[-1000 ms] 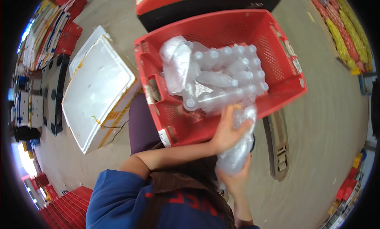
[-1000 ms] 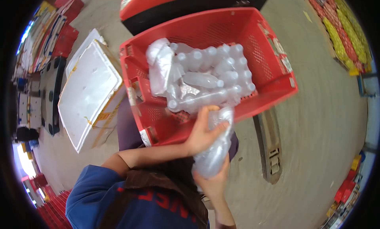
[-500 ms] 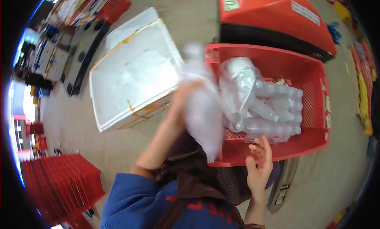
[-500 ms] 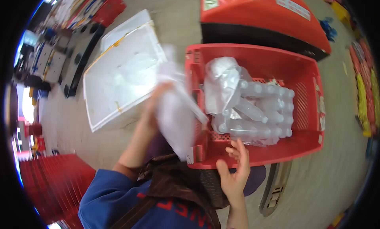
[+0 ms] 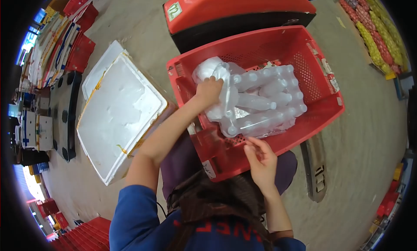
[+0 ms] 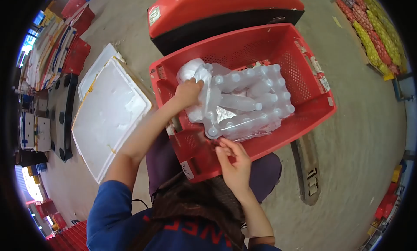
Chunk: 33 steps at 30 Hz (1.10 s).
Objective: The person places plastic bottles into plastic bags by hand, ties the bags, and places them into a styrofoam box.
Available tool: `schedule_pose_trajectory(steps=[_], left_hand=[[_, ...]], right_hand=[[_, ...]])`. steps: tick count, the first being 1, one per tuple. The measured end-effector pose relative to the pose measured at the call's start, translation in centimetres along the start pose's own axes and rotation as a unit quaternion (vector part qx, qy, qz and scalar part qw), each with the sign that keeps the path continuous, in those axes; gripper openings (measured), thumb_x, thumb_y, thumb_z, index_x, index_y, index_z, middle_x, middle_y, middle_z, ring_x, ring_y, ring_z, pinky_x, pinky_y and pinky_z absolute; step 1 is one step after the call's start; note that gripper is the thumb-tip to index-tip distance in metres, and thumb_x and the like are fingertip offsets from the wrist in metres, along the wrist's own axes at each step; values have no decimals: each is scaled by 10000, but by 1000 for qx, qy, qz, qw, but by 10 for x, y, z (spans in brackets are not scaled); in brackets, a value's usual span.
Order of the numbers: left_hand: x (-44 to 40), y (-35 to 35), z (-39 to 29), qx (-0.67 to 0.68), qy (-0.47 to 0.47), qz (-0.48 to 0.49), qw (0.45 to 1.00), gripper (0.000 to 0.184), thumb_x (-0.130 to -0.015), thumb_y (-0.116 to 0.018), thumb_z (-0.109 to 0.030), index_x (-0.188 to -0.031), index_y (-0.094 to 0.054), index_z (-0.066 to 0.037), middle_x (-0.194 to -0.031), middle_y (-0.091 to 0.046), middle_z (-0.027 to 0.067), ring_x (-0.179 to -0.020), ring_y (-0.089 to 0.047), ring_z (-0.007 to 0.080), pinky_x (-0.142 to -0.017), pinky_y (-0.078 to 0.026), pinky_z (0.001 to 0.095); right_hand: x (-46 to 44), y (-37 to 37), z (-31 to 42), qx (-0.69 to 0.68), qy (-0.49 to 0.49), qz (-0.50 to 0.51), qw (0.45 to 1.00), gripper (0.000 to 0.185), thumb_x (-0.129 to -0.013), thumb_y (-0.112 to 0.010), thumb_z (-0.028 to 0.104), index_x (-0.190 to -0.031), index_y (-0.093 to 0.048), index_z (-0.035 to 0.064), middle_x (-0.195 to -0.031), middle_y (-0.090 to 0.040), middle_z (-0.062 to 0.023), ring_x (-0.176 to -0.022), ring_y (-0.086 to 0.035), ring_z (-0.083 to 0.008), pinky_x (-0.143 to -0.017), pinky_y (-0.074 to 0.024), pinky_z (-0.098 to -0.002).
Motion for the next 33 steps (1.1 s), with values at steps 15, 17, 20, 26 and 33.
schedule_pose_trajectory(steps=[15, 17, 20, 26, 33], left_hand=[[128, 228, -82, 445, -123, -149, 875, 51, -874, -566, -89, -855, -591, -48, -763, -562, -18, -735, -527, 47, -637, -415, 195], [137, 239, -118, -41, -201, -222, 953, 98, -902, -552, -122, -879, -609, -46, -764, -566, -22, -742, -522, 33, -627, -408, 196], [82, 165, -93, 664, 49, -71, 743, 204, -935, -537, -192, -928, -627, -9, -740, -592, -34, -629, -501, 15, -532, -388, 191], [48, 34, -167, 487, -83, 116, 862, 267, -891, -594, -264, -983, -633, -16, -619, -564, -11, -551, -490, 50, -501, -420, 267], [-97, -154, -127, 58, -191, 75, 977, 536, -683, -708, -199, -1138, -511, 5, -1042, -582, 236, -993, -566, 377, -870, -446, 405]], right_hand=[[-143, -143, -64, 368, 121, 238, 890, 554, -824, -575, 344, -1300, -463, 84, -1348, -427, -138, -1258, -392, -275, -1053, -284, -486], [-131, -118, -7, 216, 108, 141, 960, 522, -818, -587, 308, -1265, -489, 56, -1239, -519, -157, -1195, -458, -287, -1029, -332, -393], [-99, -40, 10, -181, 154, 169, 957, 476, -869, -513, 322, -1233, -495, 16, -1213, -541, -174, -1115, -525, -285, -979, -387, -346], [-17, 100, -6, -2, -23, -37, 999, 193, -850, -620, 199, -873, -612, 8, -711, -578, -17, -646, -556, -115, -596, -457, -248], [85, 225, -69, -280, 1, -449, 849, 40, -815, -560, 100, -846, -547, 78, -720, -444, 36, -609, -426, -72, -506, -382, -223]])
Point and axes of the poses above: each hand's wrist, its own x-axis away from the middle knuckle, its own y-axis out of the back of the hand, z = x × y, the point moved 6 cm from there along -x, towards the middle knuckle
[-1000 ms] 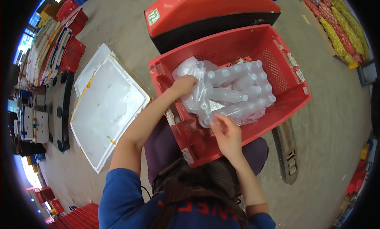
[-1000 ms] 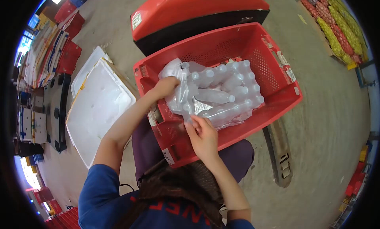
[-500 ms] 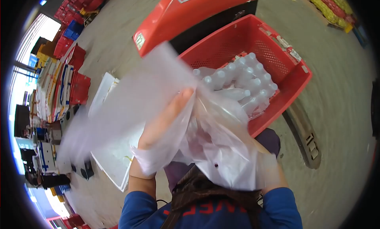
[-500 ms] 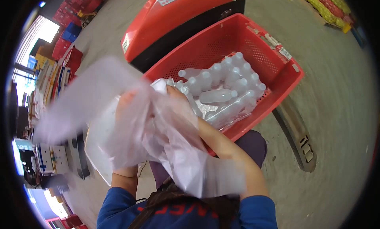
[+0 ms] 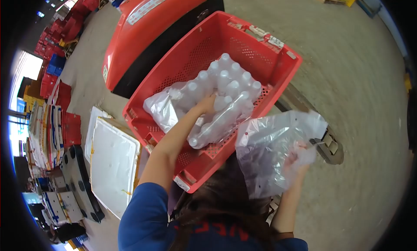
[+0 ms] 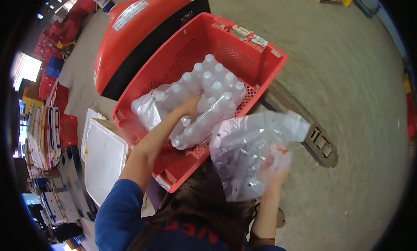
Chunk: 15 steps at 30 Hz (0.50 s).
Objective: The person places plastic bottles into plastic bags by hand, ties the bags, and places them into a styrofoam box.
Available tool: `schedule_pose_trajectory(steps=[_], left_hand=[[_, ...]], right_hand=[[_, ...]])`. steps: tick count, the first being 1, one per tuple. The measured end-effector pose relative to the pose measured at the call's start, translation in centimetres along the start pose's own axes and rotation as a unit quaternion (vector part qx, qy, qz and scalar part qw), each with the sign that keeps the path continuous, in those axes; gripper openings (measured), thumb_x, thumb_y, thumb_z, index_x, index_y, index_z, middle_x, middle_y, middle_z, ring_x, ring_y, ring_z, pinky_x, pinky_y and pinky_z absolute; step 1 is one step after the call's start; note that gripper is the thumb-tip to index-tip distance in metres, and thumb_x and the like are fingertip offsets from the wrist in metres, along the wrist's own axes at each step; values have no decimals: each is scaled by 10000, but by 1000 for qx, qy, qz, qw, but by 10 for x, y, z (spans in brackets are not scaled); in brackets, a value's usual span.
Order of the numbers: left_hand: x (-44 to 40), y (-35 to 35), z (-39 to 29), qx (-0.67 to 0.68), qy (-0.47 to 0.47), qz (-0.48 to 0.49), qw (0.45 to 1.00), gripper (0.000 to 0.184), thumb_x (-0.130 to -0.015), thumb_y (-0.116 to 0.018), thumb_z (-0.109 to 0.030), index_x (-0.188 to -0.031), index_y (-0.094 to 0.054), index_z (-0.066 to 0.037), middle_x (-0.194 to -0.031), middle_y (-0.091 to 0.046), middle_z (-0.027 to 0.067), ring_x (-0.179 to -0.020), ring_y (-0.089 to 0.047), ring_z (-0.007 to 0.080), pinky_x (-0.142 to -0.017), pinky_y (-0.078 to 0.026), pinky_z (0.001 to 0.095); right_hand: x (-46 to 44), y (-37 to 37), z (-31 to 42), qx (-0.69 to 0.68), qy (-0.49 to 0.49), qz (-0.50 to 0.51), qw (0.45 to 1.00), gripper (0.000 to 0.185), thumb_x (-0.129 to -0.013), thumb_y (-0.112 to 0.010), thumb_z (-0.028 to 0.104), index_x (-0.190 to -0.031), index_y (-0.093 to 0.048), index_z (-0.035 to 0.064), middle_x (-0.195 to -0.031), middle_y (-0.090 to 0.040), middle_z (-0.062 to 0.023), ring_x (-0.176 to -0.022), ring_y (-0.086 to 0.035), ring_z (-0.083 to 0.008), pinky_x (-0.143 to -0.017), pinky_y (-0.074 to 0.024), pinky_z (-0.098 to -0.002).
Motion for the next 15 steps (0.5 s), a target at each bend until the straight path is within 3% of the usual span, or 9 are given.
schedule_pose_trajectory(steps=[2, 4, 8, 9, 11, 12, 13, 14, 15], left_hand=[[3, -13, -4, 1, 15, 38, 999, 583, -645, -720, -188, -1154, -504, -5, -1103, -570, 233, -1046, -544, 383, -908, -429, 409], [10, -3, -11, 120, 35, 6, 992, 608, -629, -737, -202, -1163, -504, -30, -1135, -573, 216, -1067, -535, 386, -922, -426, 411], [8, 0, 4, 147, 13, 5, 989, 700, -590, -790, -210, -1206, -495, -54, -1102, -604, 152, -1045, -570, 301, -929, -427, 375], [10, 4, 5, 142, 15, 8, 990, 700, -590, -790, -210, -1206, -495, -54, -1102, -604, 152, -1045, -570, 301, -929, -427, 375], [30, 59, -15, 348, 67, -57, 933, 676, -596, -799, -191, -1188, -510, -36, -1062, -609, 118, -1016, -571, 242, -906, -441, 355], [41, 89, -28, 365, 64, -84, 925, 655, -618, -784, -178, -1187, -500, -23, -1071, -601, 111, -1010, -570, 227, -893, -449, 347], [51, 119, -43, 384, 59, -111, 915, 634, -639, -770, -165, -1187, -490, -9, -1079, -594, 103, -1004, -568, 211, -879, -457, 338], [63, 147, -53, 406, 67, -120, 903, 625, -616, -777, -125, -1167, -502, -15, -1059, -599, 96, -985, -576, 207, -868, -466, 344], [76, 171, -61, 431, 74, -129, 890, 619, -593, -784, -85, -1146, -514, -20, -1040, -604, 88, -966, -583, 203, -856, -475, 349]], right_hand=[[-3, 26, 4, -43, -28, -24, 998, 26, -809, -545, 95, -833, -539, 87, -727, -460, 32, -620, -438, -75, -524, -388, -221], [-5, 31, 7, -98, -74, -24, 992, 15, -806, -527, 96, -819, -532, 101, -747, -507, 11, -667, -483, -97, -568, -412, -223], [-19, 35, 0, -64, -142, -74, 985, 118, -778, -509, 74, -885, -557, 62, -770, -549, -40, -618, -514, -147, -530, -456, -279], [-21, 29, 0, -98, -151, -29, 983, 134, -774, -514, 58, -900, -560, 52, -776, -550, -45, -644, -531, -158, -559, -473, -289], [-19, 14, -1, -132, -168, 18, 977, 151, -771, -520, 41, -916, -562, 42, -782, -551, -49, -669, -547, -169, -589, -489, -298], [-20, 0, 15, 109, -23, 81, 990, 130, -779, -539, 53, -905, -572, 57, -819, -560, -44, -732, -556, -163, -631, -493, -299], [-16, -21, 26, 343, 127, 138, 921, 110, -788, -559, 65, -895, -582, 72, -856, -570, -39, -795, -565, -158, -673, -496, -300], [-19, -30, 18, 344, 126, 137, 920, 110, -788, -559, 65, -895, -582, 72, -856, -570, -39, -795, -565, -158, -673, -496, -300], [-23, -42, 2, 162, 70, 174, 969, 105, -792, -563, 62, -892, -590, 53, -863, -580, -50, -809, -577, -158, -692, -502, -302]])
Point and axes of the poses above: each hand's wrist, its own x-axis away from the middle knuckle, its own y-axis out of the back of the hand, z = x × y, the point moved 6 cm from there along -x, towards the middle knuckle
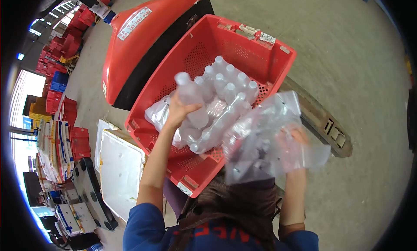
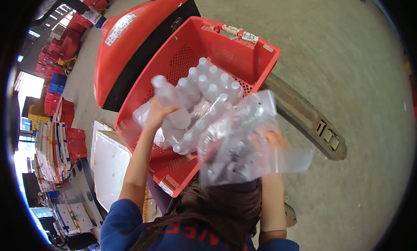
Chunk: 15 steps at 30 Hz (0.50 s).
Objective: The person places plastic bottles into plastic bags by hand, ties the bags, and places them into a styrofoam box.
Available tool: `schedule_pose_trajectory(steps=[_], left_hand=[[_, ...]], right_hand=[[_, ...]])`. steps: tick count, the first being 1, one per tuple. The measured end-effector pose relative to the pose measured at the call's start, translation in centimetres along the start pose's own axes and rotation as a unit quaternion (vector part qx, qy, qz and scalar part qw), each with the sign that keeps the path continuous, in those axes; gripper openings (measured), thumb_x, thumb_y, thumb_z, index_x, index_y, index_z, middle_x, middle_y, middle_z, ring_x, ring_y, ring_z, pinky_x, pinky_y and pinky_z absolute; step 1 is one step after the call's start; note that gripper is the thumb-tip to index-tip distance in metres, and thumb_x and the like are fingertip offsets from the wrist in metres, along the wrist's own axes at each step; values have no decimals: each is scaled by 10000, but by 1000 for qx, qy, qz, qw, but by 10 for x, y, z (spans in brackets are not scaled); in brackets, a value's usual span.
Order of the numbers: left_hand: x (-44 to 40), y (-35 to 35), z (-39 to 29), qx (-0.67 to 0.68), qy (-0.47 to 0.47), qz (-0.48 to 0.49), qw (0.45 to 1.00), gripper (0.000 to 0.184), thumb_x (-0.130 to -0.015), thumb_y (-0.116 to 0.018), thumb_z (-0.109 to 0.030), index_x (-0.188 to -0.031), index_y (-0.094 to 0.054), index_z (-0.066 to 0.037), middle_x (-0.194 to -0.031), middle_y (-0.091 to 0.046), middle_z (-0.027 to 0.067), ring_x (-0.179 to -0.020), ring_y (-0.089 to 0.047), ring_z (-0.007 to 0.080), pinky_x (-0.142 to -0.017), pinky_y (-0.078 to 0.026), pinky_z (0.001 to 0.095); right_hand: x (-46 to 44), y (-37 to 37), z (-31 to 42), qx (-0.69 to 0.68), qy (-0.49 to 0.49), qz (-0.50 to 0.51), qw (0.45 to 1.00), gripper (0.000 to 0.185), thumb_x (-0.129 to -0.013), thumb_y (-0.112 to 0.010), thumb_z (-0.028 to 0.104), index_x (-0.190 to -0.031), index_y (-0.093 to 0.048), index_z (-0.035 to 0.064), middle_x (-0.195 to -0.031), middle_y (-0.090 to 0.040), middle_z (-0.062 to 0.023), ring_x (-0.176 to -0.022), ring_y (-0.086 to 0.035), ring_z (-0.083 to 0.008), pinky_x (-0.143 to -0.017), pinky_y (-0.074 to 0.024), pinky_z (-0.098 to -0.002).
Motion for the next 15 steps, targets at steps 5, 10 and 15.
schedule_pose_trajectory(steps=[5, 10, 15], left_hand=[[79, -12, -64, 429, 45, 173, 885, 714, -649, -719, -207, -1252, -412, 22, -1052, -584, 153, -927, -616, 292, -808, -501, 404], [115, -32, -56, 416, 134, 147, 887, 629, -654, -720, -87, -1213, -455, 26, -1065, -585, 116, -944, -594, 221, -826, -475, 347], [110, -17, -78, 191, 86, 82, 974, 629, -623, -762, -68, -1177, -482, 37, -1029, -597, 84, -956, -555, 147, -845, -450, 299]], right_hand=[[0, -105, 15, -262, -162, 109, 945, 125, -829, -530, 69, -922, -586, 6, -860, -627, -81, -754, -608, -138, -682, -492, -262], [30, -159, 21, -262, -253, 283, 887, 213, -852, -512, 106, -1016, -565, -19, -931, -625, -88, -763, -608, -144, -697, -480, -240], [18, -144, 42, -147, -171, 409, 884, 294, -848, -580, 119, -1090, -554, -44, -994, -616, -88, -802, -595, -122, -737, -478, -245]])
Point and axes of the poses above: each hand's wrist, its own x-axis away from the middle knuckle, its own y-axis out of the back of the hand, z = x × y, the point moved 6 cm from there along -x, towards the middle knuckle
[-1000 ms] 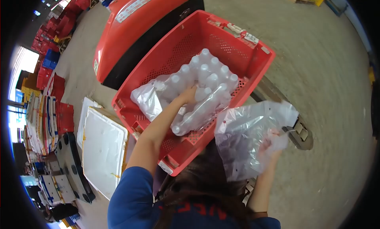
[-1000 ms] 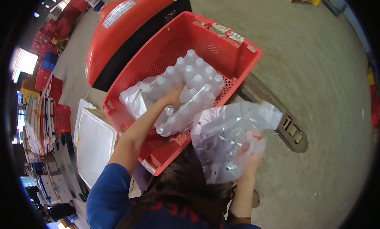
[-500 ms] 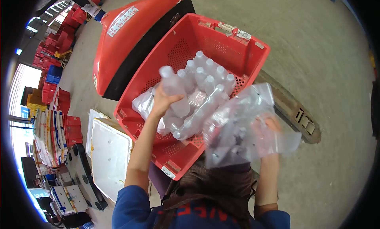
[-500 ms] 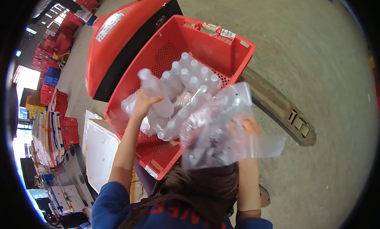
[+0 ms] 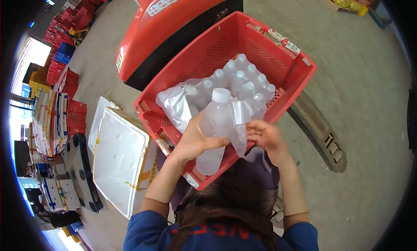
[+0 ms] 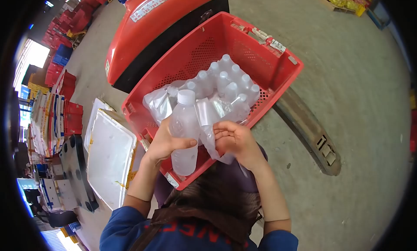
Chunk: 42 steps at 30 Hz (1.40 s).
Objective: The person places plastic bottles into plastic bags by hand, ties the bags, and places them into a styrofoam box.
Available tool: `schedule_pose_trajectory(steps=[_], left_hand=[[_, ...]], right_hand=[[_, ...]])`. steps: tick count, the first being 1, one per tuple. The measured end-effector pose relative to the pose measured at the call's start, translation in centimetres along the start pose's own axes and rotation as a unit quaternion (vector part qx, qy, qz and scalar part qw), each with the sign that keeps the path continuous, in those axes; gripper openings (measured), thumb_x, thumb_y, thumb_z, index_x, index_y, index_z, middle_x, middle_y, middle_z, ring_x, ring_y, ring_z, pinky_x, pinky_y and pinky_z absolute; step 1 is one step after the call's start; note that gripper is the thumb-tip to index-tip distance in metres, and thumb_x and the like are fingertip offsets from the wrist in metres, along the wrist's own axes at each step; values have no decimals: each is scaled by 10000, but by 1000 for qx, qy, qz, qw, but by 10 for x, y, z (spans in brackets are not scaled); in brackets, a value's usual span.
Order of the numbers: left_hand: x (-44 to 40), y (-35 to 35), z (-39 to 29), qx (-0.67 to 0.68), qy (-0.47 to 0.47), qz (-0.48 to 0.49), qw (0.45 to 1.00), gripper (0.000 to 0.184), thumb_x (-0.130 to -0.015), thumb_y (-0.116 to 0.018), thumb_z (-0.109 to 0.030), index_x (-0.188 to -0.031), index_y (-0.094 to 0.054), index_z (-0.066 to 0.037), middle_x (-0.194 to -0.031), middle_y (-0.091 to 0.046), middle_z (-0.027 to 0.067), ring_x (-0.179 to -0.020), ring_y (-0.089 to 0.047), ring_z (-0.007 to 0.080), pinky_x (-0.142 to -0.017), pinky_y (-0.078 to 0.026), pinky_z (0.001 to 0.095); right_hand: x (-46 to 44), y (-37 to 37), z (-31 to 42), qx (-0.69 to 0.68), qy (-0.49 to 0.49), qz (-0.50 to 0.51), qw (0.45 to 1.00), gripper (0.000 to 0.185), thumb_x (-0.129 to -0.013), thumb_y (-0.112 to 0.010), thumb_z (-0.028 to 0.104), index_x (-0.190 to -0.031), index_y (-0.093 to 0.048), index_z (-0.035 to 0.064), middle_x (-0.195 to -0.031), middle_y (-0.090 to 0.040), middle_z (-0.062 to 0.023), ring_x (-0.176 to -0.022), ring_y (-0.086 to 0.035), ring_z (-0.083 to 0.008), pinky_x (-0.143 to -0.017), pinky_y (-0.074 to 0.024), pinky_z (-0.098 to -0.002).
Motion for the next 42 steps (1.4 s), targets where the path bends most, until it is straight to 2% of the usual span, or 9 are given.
schedule_pose_trajectory(steps=[14, 21, 24, 28, 31, 33, 35, 41, 42], left_hand=[[23, 6, -23, -114, -79, -105, 985, 577, -606, -777, -74, -1107, -505, 17, -980, -602, 66, -919, -564, 141, -827, -460, 297], [12, -13, 8, 193, -12, -106, 975, 378, -703, -706, -31, -1041, -544, 13, -918, -599, 58, -839, -583, 140, -757, -481, 301], [8, 1, 12, 257, -40, -92, 961, 338, -752, -675, -60, -1051, -541, 25, -923, -613, 86, -816, -607, 166, -723, -503, 310], [18, 50, 4, 245, -68, -140, 957, 391, -743, -664, -161, -1055, -531, 33, -899, -626, 132, -772, -632, 221, -697, -533, 346], [26, 73, -6, 207, -77, -158, 963, 423, -706, -666, -160, -1057, -533, 33, -895, -627, 130, -779, -628, 221, -694, -527, 343], [28, 67, 0, 186, -49, -146, 970, 433, -707, -665, -160, -1069, -532, 36, -902, -626, 130, -783, -626, 226, -702, -521, 345], [34, 52, 0, 125, -23, -165, 978, 454, -710, -662, -155, -1095, -530, 46, -938, -619, 128, -827, -617, 242, -727, -506, 350], [108, 50, -64, 48, -318, -325, 889, 910, -661, -645, -510, -1303, -313, 43, -1187, -413, 198, -1052, -492, 318, -928, -409, 415], [104, 42, -71, 127, -385, -181, 896, 920, -662, -644, -531, -1297, -306, 43, -1192, -387, 196, -1060, -473, 325, -946, -385, 438]], right_hand=[[-13, 11, -13, 35, 38, -221, 974, 128, -865, -631, 111, -790, -630, 7, -691, -634, -23, -600, -562, -57, -550, -439, -200], [-21, -19, -20, -181, 50, -213, 959, 127, -894, -603, 151, -897, -553, 34, -745, -600, -5, -609, -510, -52, -545, -401, -203], [-4, 21, -25, 76, 104, -252, 959, 146, -875, -628, 131, -781, -552, 49, -704, -557, 22, -622, -459, -28, -558, -375, -187], [52, 88, 17, 382, 221, -468, 766, 173, -808, -553, -19, -653, -489, 21, -626, -461, 56, -611, -407, -37, -541, -336, -197], [71, 91, 48, 607, 190, -506, 583, 272, -649, -651, 55, -901, -558, 13, -972, -555, -162, -935, -548, -266, -812, -443, -379], [26, 18, 69, 662, 246, -300, 641, 534, -600, -684, 147, -1112, -573, 42, -1214, -500, -196, -1205, -403, -364, -976, -310, -517], [-18, 22, 11, 601, 304, -172, 719, 365, -684, -603, 38, -1048, -590, 37, -1179, -517, -165, -1019, -531, -397, -876, -431, -454], [-4, -10, -12, 377, 226, -384, 812, 420, -785, -693, 228, -1093, -515, 4, -1001, -550, -222, -850, -560, -357, -712, -467, -400], [-6, -11, -31, 322, 151, -345, 869, 338, -833, -660, 234, -1041, -555, -11, -899, -604, -167, -728, -571, -247, -657, -459, -353]])
Point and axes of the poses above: each hand's wrist, its own x-axis away from the middle knuckle, its own y-axis out of the back of the hand, z = x × y, the point moved 6 cm from there along -x, towards the middle knuckle
